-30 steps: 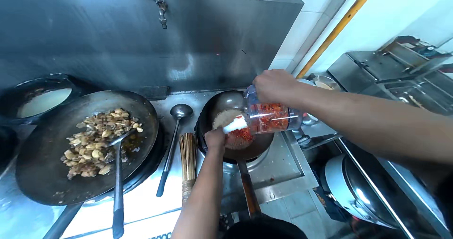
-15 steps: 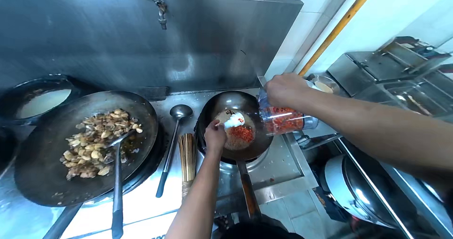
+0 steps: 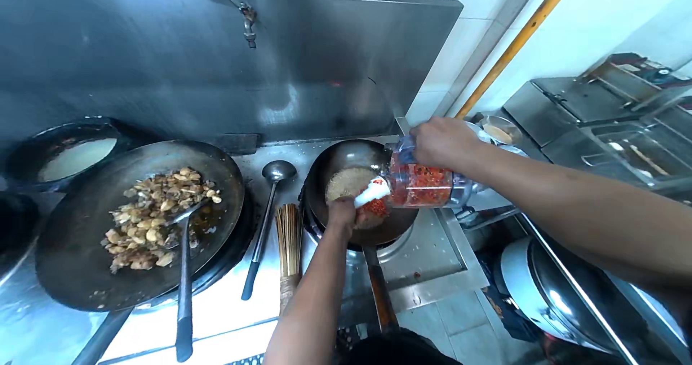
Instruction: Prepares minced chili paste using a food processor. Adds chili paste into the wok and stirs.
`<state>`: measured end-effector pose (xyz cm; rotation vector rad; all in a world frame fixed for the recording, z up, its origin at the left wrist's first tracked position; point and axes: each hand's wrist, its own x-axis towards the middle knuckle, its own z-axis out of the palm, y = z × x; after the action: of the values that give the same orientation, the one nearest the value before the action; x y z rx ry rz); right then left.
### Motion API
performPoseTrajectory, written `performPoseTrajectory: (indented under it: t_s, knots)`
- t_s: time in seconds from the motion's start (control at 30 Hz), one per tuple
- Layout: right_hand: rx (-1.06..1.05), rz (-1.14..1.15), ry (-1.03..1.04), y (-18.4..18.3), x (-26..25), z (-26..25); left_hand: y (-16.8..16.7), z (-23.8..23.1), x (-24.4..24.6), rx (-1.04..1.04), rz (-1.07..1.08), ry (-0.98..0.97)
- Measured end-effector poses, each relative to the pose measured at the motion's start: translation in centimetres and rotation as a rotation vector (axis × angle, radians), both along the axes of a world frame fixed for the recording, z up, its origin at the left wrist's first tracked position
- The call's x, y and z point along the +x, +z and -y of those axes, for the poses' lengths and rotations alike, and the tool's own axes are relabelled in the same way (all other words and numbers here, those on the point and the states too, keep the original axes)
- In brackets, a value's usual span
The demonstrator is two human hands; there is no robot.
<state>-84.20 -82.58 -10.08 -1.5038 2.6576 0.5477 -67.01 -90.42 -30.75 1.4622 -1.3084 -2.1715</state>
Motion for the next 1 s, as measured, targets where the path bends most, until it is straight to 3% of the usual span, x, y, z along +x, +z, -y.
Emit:
performPoseTrajectory:
  t_s: [0.17, 0.3, 0.4, 0.6, 0.8, 1.0]
  knots:
    - [-0.048, -0.002, -0.027, 1.2, 0.3, -0.4, -0.7, 0.7, 0.4, 0.137, -0.019, 0.183]
    - [-0.045, -0.032, 0.053, 1.3, 1.8, -0.5, 0.4, -0.3, -0.1, 0.082, 0.055, 0.078]
    - [-0.081, 0.052, -0.061, 1.3, 0.5, -0.6, 0.7, 0.2, 0.5, 0.054, 0.047, 0.115]
    - [-0.15, 0.071, -0.16, 0.2, -1.9, -3.2, -0.1, 0.9, 5.1, -0.323, -0.028, 0.156]
    - [-0.483, 0.305, -0.426, -3.4, -4.1, -8.6, -0.7, -2.0, 10.1, -0.727, 0.074, 0.123]
    - [-0.671, 0.402, -0.498, -5.0, -1.1, -12.6, 0.1, -2.3, 11.8, -0.836, 0.122, 0.076]
